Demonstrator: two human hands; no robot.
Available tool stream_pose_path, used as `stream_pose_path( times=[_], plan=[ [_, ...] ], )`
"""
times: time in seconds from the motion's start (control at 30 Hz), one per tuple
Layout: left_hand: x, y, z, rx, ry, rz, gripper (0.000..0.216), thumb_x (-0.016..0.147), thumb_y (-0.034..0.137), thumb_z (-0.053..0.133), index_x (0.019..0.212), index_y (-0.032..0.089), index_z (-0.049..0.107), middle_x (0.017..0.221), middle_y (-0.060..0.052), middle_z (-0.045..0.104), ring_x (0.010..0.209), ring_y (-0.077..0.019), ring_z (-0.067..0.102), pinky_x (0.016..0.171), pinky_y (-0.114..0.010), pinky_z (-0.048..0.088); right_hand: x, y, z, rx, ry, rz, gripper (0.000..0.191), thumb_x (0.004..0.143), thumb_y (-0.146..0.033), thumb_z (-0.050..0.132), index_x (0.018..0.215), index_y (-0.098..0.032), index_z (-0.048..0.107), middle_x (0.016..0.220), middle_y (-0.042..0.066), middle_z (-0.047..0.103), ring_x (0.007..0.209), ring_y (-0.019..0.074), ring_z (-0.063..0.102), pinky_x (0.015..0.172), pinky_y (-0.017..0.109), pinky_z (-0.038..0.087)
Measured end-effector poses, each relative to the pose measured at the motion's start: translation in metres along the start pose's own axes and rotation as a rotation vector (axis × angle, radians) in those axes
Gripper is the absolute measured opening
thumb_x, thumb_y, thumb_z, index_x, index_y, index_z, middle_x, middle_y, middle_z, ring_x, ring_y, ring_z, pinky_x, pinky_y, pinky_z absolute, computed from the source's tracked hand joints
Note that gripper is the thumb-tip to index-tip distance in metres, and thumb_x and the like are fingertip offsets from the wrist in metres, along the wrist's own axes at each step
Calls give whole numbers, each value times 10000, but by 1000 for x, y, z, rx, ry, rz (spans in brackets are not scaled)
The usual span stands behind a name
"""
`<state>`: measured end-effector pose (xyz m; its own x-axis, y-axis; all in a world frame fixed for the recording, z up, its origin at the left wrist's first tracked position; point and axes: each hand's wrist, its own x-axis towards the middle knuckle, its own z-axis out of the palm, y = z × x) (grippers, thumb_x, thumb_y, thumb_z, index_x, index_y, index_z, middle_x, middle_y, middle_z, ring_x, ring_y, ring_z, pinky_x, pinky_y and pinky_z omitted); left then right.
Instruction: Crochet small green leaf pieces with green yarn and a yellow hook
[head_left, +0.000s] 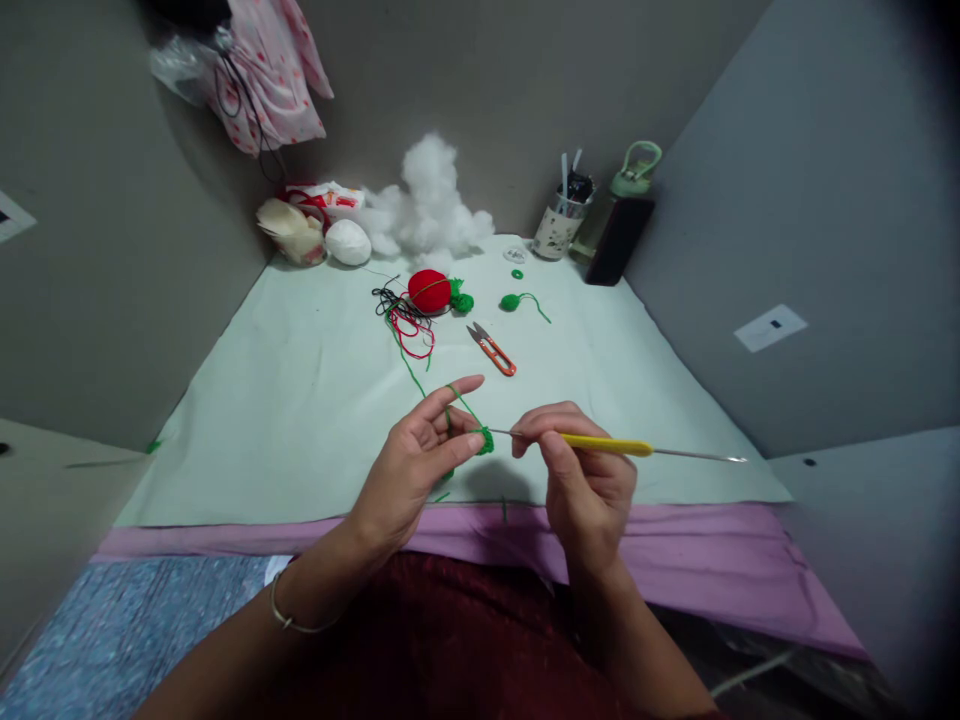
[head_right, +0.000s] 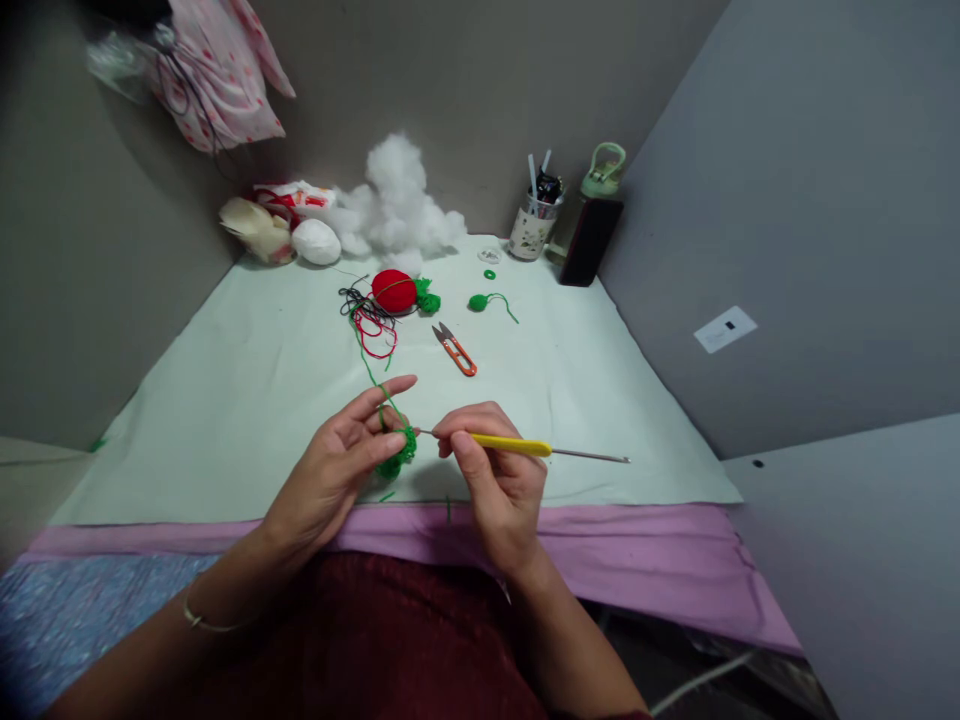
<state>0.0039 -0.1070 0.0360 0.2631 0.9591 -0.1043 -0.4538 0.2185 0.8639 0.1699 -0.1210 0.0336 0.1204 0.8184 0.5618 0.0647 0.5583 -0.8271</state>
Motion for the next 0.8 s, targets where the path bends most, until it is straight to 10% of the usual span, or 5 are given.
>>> stream_pose_path(
  times=[0.8],
  plan=[
    [0, 1, 1, -28, -14, -44, 565, 803, 235, 861, 1345, 235, 703, 853, 0, 642, 786, -131, 538, 750, -264, 414, -4, 6, -1, 143, 22, 115, 169, 1009, -235, 616, 940, -234, 770, 835, 25, 678, 711, 156, 617, 661, 330, 508]
  ],
)
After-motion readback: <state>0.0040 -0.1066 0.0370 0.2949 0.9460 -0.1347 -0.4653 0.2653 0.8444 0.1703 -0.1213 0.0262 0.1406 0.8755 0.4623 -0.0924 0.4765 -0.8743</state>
